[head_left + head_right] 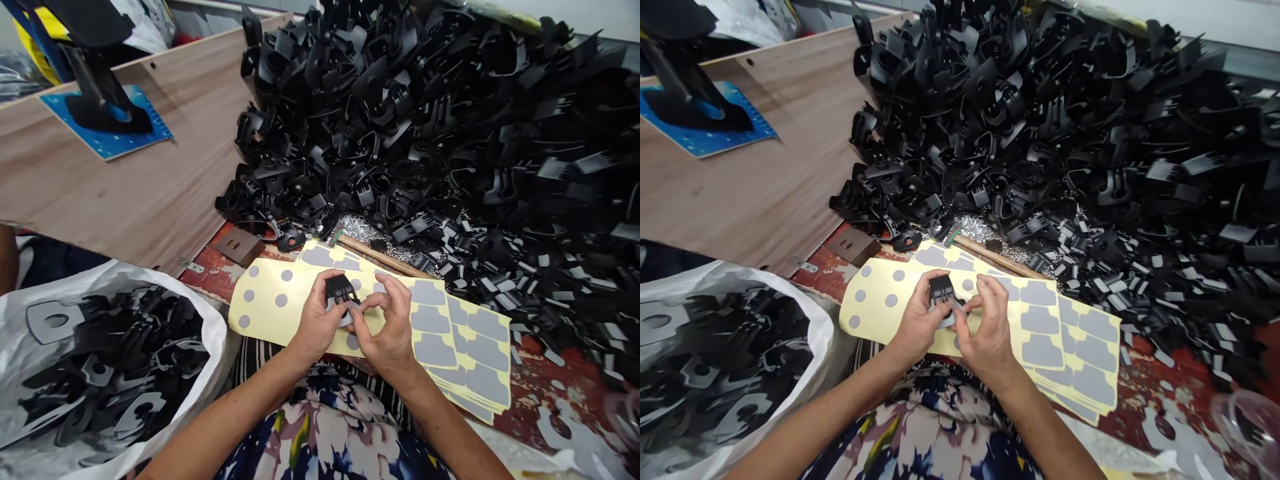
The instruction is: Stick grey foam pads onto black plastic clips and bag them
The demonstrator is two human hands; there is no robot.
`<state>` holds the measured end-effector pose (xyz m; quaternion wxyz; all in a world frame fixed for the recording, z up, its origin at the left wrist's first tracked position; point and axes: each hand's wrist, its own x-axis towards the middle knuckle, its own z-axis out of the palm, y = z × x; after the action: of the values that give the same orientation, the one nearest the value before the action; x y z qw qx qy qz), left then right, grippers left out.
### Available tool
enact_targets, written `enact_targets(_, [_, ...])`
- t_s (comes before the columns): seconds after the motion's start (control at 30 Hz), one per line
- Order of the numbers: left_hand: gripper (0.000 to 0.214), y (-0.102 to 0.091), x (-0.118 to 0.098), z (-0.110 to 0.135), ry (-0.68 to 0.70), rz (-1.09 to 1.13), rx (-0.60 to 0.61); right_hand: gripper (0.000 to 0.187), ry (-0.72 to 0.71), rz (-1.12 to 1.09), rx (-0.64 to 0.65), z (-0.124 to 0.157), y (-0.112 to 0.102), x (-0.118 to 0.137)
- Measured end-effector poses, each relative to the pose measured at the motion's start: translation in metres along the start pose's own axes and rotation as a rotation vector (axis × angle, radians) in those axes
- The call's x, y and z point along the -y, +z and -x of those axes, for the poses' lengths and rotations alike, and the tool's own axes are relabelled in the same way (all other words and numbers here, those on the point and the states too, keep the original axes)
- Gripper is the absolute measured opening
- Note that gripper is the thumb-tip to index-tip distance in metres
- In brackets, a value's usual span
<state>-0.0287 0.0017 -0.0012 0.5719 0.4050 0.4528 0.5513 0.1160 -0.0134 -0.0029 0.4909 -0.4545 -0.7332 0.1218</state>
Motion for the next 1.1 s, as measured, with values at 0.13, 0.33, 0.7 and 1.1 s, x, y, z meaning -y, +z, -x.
enact_targets(0.13, [0.04,0.0,0.001,0.004,-0.067,0.031,-0.019,0.071,0.226,-0.081,0.046,-0.006,-0.007,0.006])
enact_targets(0.33, [0.046,0.001,-0.003,0.006,-0.112,0.071,0.027,0.047,0.504,-0.254,0.09,-0.017,-0.013,0.014])
enact_targets(0.7, [0.046,-0.003,-0.006,0.006,-0.112,0.173,-0.086,0.05,-0.199,0.445,0.054,-0.005,-0.008,0.022])
enact_targets(1.1, [0.072,-0.067,-0.081,0.046,-0.334,-0.08,0.005,0.031,0.446,-0.278,0.527,-0.039,-0.02,0.004])
